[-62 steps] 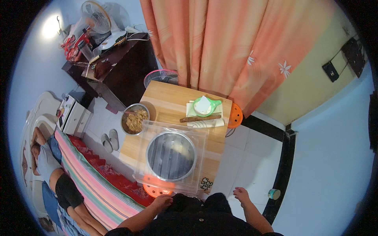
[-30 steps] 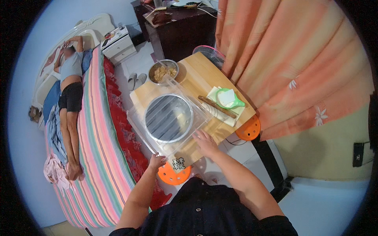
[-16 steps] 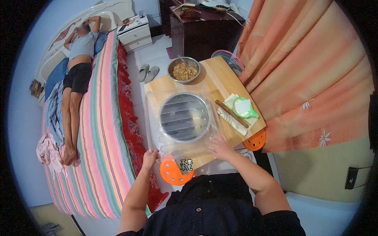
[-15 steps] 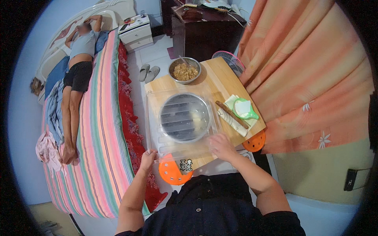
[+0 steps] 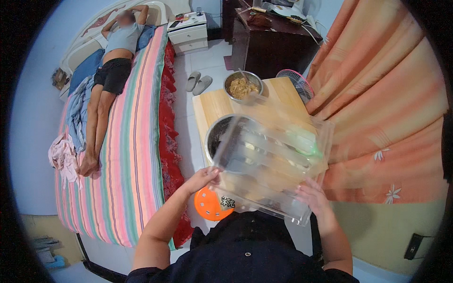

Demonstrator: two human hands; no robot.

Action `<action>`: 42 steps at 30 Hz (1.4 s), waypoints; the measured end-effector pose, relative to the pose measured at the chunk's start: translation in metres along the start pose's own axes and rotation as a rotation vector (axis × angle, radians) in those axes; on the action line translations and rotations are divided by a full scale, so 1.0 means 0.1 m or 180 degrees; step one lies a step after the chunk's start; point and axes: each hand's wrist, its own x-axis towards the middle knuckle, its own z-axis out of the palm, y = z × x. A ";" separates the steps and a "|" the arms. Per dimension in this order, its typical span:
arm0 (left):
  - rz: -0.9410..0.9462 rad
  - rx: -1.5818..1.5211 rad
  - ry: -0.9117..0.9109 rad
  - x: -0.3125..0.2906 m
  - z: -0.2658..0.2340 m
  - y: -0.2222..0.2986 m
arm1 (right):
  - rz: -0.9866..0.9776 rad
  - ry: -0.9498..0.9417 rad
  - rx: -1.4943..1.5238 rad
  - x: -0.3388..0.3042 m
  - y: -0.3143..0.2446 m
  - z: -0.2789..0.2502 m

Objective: The person moves a small table and places it on a stool. They then transfer two bowls of food from a dresser onto the table, cover one bowl with a plastic lid, and arrange a rolling pin and a mat on the table.

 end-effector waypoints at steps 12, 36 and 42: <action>-0.1177 -0.2713 0.1916 1.12 0.27 -1.40 | -0.0755 0.1388 0.0587 -0.85 -0.03 -0.38; -0.1024 -0.3409 0.2447 -0.68 0.33 -1.62 | -0.0554 0.0881 0.0690 -1.13 0.02 -1.45; -0.0599 -0.3609 0.2969 -1.82 1.48 -0.83 | -0.0412 0.0604 0.0724 -1.04 0.04 -1.76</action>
